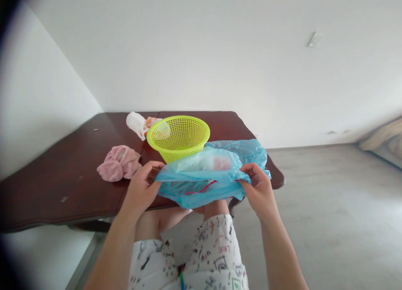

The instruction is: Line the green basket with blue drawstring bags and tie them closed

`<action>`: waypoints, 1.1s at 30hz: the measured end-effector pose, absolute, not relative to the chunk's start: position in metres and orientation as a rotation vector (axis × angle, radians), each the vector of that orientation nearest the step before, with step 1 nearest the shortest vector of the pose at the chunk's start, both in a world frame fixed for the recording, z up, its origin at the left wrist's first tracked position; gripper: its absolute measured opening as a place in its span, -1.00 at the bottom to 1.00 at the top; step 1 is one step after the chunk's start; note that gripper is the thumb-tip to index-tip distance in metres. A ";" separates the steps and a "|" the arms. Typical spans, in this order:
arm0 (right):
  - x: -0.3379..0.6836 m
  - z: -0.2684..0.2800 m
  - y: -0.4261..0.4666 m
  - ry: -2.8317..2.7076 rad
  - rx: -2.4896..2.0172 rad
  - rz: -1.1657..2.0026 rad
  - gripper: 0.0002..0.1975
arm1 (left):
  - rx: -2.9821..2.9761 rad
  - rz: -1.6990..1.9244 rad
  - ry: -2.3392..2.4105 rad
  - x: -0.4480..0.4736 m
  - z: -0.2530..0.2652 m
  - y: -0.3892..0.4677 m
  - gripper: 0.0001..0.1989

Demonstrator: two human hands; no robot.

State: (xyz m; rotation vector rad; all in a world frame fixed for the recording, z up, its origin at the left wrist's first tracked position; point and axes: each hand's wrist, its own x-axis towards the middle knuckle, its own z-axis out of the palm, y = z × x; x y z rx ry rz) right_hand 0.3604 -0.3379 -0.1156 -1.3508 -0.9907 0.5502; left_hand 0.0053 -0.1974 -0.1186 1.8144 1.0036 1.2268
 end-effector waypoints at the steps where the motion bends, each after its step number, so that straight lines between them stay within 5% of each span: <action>1: 0.359 -0.112 -0.338 -0.993 -1.352 0.583 -0.74 | 1.726 1.131 0.913 0.002 -0.117 -0.196 -0.85; 11: 0.366 -0.115 -0.317 -0.728 -1.330 0.876 -0.44 | 1.205 0.703 0.563 -0.015 -0.126 -0.176 -0.40; 17: 0.376 -0.112 -0.326 -0.760 -1.356 0.948 -0.40 | 1.447 0.715 0.712 -0.014 -0.126 -0.173 -0.49; 24: 0.377 -0.116 -0.331 -1.161 -1.403 0.906 -0.40 | 1.671 1.131 1.109 -0.005 -0.142 -0.168 -0.49; 28: 0.375 -0.114 -0.334 -1.486 -1.485 0.844 -0.59 | 1.462 1.336 1.161 -0.002 -0.143 -0.173 -0.62; 33: 0.370 -0.106 -0.339 -1.707 -1.520 0.870 -0.66 | 0.902 1.253 0.934 0.002 -0.141 -0.174 -0.52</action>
